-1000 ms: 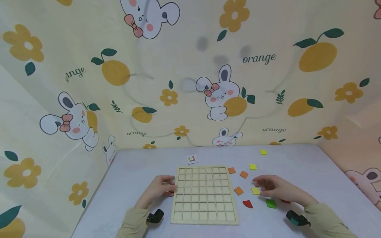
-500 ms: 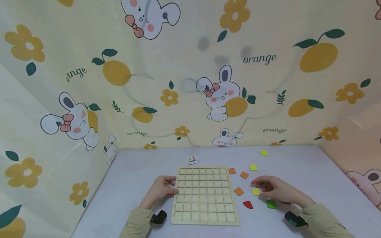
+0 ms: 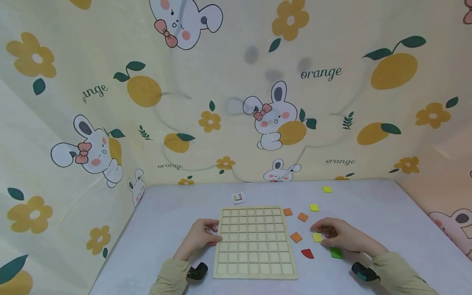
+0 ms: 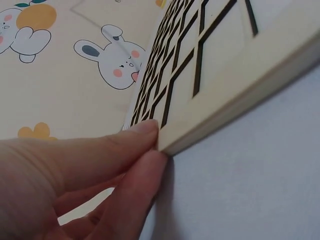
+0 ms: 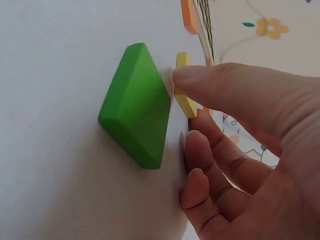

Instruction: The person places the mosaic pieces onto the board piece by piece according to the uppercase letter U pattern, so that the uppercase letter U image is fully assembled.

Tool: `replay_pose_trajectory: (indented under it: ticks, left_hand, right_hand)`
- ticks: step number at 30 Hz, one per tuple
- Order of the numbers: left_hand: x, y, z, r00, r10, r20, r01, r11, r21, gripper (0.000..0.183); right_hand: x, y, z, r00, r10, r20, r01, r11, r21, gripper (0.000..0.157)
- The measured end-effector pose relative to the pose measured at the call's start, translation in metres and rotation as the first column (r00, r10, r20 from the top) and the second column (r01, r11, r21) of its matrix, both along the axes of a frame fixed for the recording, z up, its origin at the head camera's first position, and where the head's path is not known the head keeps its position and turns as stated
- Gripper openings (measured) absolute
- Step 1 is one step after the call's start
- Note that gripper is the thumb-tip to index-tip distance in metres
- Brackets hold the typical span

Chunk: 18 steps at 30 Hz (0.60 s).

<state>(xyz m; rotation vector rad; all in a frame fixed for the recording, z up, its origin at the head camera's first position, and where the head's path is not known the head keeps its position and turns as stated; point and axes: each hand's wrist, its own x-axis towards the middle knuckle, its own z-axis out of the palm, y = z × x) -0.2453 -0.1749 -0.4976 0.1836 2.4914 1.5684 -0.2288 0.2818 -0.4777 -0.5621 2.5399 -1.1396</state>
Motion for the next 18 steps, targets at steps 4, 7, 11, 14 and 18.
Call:
replay_pose_trajectory:
  ticks: [4,7,11,14,18]
  left_hand:
    - [0.0005,0.0010,-0.0001,1.000,0.005,0.012,-0.005,1.000,0.007,0.061]
    - [0.0009,0.0016,0.0001,1.000,0.011,0.015,-0.011,1.000,0.010,0.062]
    - [0.0022,0.0019,-0.0001,1.000,0.014,0.012,-0.014,1.000,0.007,0.062]
    - [0.0027,0.0021,0.0001,1.000,0.012,0.007,-0.012,1.000,0.009,0.061]
    - [0.0025,0.0021,0.0000,1.000,0.011,0.006,-0.011,1.000,0.011,0.061]
  right_hand:
    - [0.0000,-0.0010,-0.0010,1.000,-0.013,-0.006,0.013,1.000,0.018,0.036]
    - [0.0001,-0.0019,-0.0011,1.000,-0.017,-0.016,0.018,0.999,0.037,0.035]
    - [0.0000,-0.0030,-0.0011,1.000,-0.010,-0.024,0.011,0.999,0.051,0.033]
    - [-0.0003,-0.0032,-0.0004,1.000,0.003,-0.031,-0.001,0.999,0.052,0.031]
    - [-0.0011,-0.0022,0.0010,0.999,0.020,-0.046,-0.018,0.998,0.057,0.030]
